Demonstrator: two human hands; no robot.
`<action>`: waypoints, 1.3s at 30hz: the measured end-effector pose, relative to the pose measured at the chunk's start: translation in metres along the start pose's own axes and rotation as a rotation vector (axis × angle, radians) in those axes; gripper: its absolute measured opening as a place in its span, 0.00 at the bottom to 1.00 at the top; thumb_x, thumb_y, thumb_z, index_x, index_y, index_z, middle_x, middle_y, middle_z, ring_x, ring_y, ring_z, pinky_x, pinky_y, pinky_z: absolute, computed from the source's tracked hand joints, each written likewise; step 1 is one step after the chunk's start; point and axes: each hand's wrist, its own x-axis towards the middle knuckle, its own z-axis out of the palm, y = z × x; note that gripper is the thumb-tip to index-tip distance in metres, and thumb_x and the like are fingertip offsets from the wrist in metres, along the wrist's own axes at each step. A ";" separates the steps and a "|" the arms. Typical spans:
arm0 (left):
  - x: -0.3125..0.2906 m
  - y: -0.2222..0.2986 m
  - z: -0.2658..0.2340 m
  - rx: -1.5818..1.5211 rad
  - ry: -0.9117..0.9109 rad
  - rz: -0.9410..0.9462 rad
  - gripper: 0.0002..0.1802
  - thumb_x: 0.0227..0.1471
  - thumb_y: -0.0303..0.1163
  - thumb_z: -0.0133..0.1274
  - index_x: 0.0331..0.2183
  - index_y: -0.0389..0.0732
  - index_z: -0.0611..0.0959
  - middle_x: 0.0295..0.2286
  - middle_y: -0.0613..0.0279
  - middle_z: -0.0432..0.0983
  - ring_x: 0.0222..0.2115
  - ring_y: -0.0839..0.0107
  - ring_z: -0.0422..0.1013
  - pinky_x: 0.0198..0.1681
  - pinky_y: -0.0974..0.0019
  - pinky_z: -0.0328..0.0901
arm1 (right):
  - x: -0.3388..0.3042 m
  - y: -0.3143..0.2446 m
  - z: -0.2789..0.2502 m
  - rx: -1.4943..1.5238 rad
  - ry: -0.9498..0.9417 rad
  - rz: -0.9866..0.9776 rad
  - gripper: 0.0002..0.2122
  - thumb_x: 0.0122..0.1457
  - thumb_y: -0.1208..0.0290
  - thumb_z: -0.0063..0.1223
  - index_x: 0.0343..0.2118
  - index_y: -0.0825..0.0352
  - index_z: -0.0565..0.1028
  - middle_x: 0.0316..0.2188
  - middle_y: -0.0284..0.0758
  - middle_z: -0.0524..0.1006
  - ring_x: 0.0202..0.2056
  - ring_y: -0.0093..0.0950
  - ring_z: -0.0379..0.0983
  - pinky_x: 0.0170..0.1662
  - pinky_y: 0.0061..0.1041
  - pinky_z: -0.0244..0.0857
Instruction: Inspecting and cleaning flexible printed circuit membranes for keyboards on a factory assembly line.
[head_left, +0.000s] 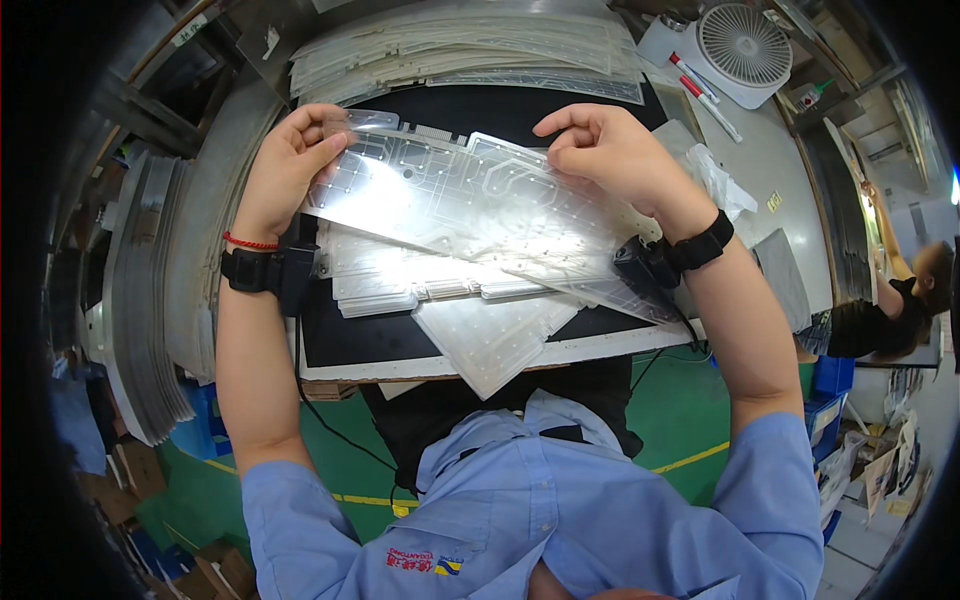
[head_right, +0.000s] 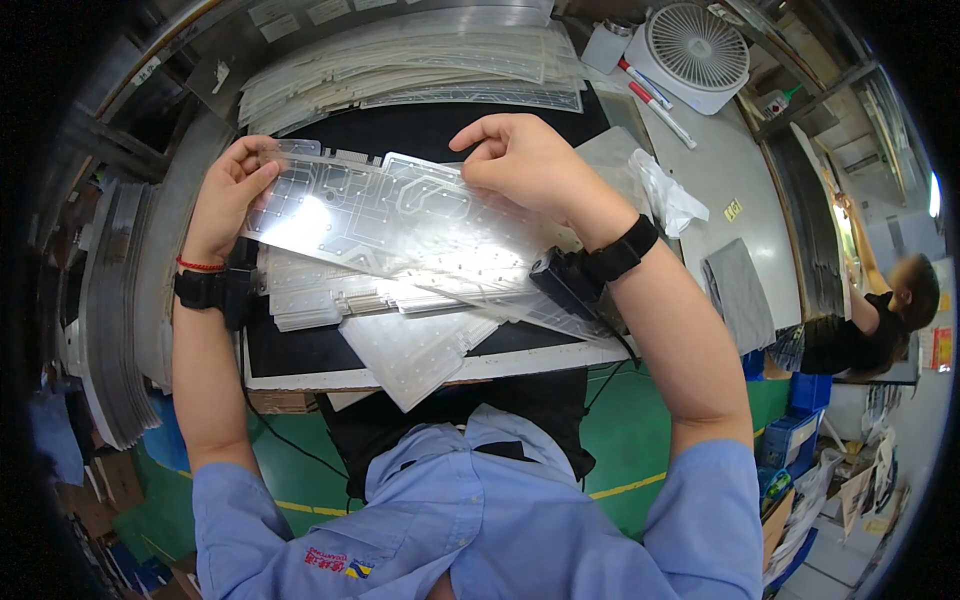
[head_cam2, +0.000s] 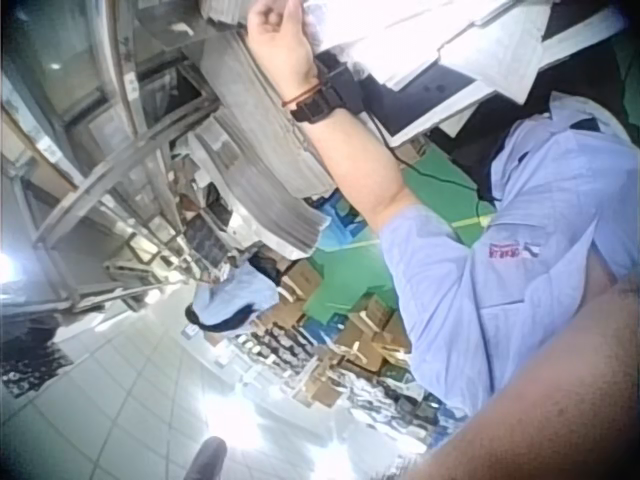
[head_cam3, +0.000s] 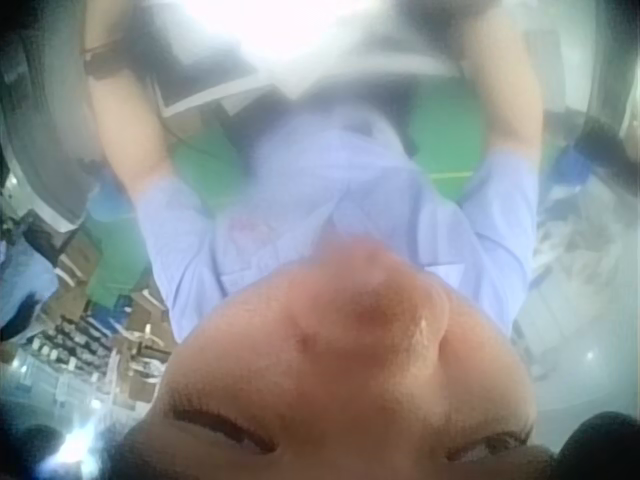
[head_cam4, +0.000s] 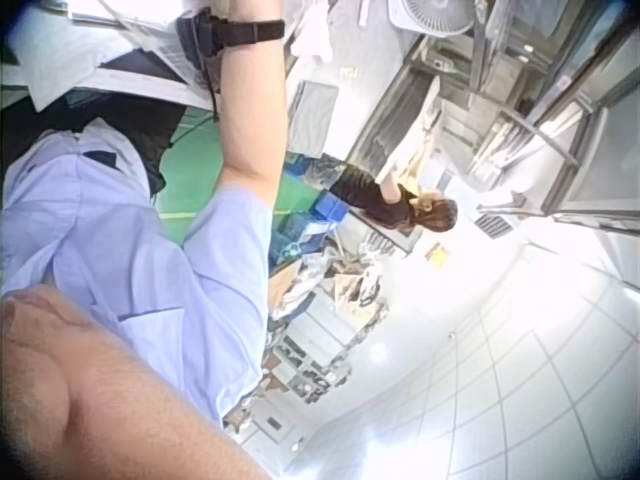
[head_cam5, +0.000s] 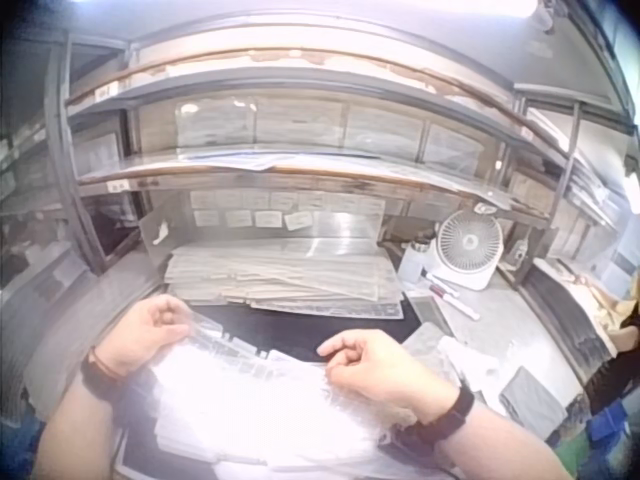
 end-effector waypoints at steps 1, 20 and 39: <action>0.000 0.001 0.000 0.001 -0.002 -0.001 0.13 0.56 0.25 0.51 0.45 0.38 0.74 0.30 0.70 0.75 0.21 0.87 0.62 0.24 0.84 0.57 | 0.000 0.000 0.000 -0.011 0.001 -0.003 0.17 0.49 0.79 0.52 0.44 0.77 0.72 0.24 0.32 0.78 0.24 0.17 0.72 0.28 0.16 0.66; 0.000 -0.002 -0.001 0.016 -0.006 0.009 0.12 0.56 0.24 0.51 0.44 0.38 0.74 0.30 0.68 0.76 0.22 0.87 0.64 0.24 0.84 0.58 | -0.003 0.000 0.003 -0.066 -0.010 -0.066 0.19 0.51 0.79 0.50 0.47 0.80 0.70 0.22 0.31 0.77 0.23 0.16 0.71 0.27 0.16 0.65; -0.001 0.000 -0.002 -0.036 -0.027 -0.019 0.16 0.57 0.28 0.52 0.47 0.35 0.73 0.31 0.67 0.77 0.23 0.87 0.65 0.25 0.83 0.59 | -0.007 -0.007 0.007 -0.313 0.033 -0.045 0.07 0.53 0.78 0.59 0.35 0.74 0.79 0.25 0.32 0.78 0.26 0.16 0.72 0.31 0.16 0.67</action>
